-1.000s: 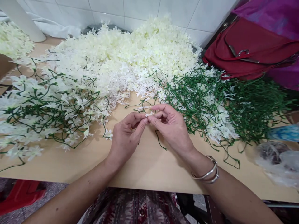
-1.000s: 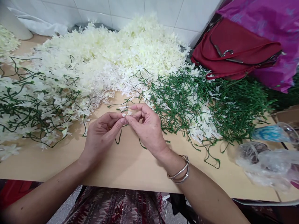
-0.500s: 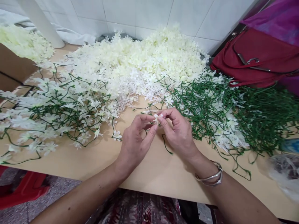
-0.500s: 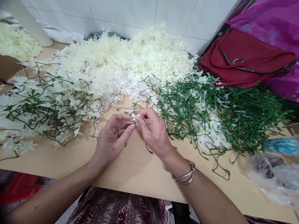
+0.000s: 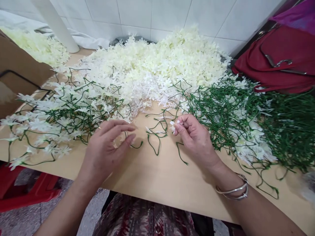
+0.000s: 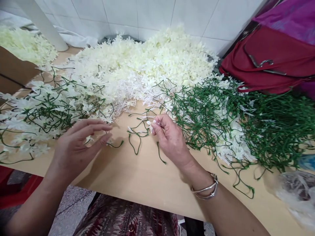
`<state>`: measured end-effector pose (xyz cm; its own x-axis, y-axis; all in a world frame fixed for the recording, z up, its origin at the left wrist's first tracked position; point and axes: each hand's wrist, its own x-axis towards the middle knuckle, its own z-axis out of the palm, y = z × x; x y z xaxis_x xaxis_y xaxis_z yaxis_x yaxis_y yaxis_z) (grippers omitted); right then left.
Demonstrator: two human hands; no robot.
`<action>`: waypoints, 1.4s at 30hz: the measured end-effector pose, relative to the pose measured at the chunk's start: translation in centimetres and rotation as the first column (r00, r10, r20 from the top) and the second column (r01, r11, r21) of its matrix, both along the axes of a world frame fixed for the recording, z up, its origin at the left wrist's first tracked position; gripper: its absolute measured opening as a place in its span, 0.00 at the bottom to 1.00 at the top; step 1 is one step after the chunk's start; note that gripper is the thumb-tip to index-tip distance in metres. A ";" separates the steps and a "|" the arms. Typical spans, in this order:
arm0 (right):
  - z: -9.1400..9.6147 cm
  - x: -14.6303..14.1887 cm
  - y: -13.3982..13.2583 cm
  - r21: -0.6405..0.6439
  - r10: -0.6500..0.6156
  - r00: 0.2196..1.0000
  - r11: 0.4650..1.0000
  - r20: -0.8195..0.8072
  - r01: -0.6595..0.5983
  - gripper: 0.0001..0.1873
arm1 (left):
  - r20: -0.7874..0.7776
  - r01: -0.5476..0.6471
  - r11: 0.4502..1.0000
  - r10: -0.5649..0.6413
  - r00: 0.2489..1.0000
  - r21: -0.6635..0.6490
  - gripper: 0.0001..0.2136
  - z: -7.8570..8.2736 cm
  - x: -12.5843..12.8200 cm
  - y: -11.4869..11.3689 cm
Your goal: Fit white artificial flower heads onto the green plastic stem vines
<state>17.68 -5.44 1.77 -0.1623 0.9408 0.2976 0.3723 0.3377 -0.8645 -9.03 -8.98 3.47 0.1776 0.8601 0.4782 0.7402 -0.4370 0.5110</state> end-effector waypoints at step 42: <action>-0.4 -0.3 0.0 -0.372 0.230 0.829 0.810 -0.510 -0.454 0.15 | 0.804 0.469 0.803 0.020 0.594 -0.368 0.09 -1.4 6.8 -0.1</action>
